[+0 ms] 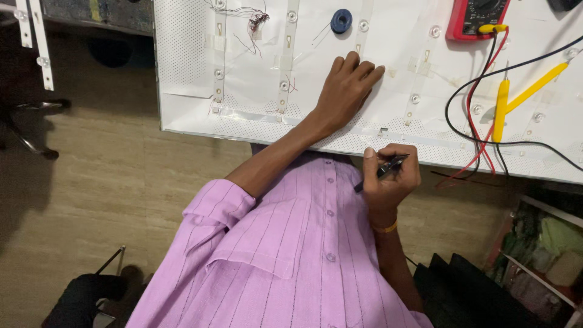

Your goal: The person solders wire connections on a white LED light panel using a soldering iron, holding wires in place with one hand while applying the iron with the other. They periodically use blue-handled pliers to trim and adjust wires and reposition the panel on the workbench.

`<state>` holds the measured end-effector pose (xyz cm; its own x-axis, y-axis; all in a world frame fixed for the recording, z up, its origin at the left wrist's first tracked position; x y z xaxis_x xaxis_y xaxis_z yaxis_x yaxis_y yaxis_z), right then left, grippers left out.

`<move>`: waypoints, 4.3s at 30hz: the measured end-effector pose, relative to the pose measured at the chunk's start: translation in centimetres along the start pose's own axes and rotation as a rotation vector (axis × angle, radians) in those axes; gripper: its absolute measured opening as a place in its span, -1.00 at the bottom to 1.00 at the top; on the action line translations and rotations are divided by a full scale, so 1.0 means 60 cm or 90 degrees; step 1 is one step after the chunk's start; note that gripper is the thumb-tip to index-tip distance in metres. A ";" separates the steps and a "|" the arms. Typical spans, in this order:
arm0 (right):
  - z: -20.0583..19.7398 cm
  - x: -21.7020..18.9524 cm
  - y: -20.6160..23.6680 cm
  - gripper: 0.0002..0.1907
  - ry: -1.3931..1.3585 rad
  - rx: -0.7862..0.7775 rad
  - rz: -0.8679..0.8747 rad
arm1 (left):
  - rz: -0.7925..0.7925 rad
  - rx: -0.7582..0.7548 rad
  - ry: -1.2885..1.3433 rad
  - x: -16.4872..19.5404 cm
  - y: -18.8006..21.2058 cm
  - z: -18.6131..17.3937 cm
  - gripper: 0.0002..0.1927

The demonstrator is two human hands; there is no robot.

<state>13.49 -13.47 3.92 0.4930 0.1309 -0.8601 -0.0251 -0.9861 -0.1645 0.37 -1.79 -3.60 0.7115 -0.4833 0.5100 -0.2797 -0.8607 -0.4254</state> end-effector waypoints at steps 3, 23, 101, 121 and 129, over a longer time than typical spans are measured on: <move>0.004 0.014 0.002 -0.76 -0.094 -0.005 0.036 | 0.007 -0.016 -0.012 -0.005 0.010 -0.014 -0.55; 0.085 0.043 0.033 -0.58 -0.759 -0.297 0.474 | -0.051 -0.227 0.004 -0.126 0.080 -0.182 -0.76; 0.034 -0.058 -0.030 -0.80 0.224 -0.083 -0.093 | -0.326 -0.088 0.528 0.062 0.085 -0.142 -0.90; 0.014 -0.036 -0.027 -0.82 0.005 -0.007 0.003 | -0.020 0.049 0.330 0.090 0.063 -0.218 -0.81; 0.014 -0.082 -0.037 -0.80 0.221 -0.027 -0.178 | -0.063 0.030 0.384 0.104 0.062 -0.207 -0.88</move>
<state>10.38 -11.82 8.11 0.7386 0.3580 -0.5713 0.1831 -0.9221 -0.3410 -4.24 -9.99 7.25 0.2377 -0.4193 0.8762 -0.1920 -0.9045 -0.3807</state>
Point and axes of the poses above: each hand's wrist, its own y-axis away from the middle knuckle, its own z-axis out of the palm, x = y × z, the point moved 7 cm from there along -y, towards the middle knuckle, and after that the axes turned 6 degrees about -x, right-handed, at the moved point
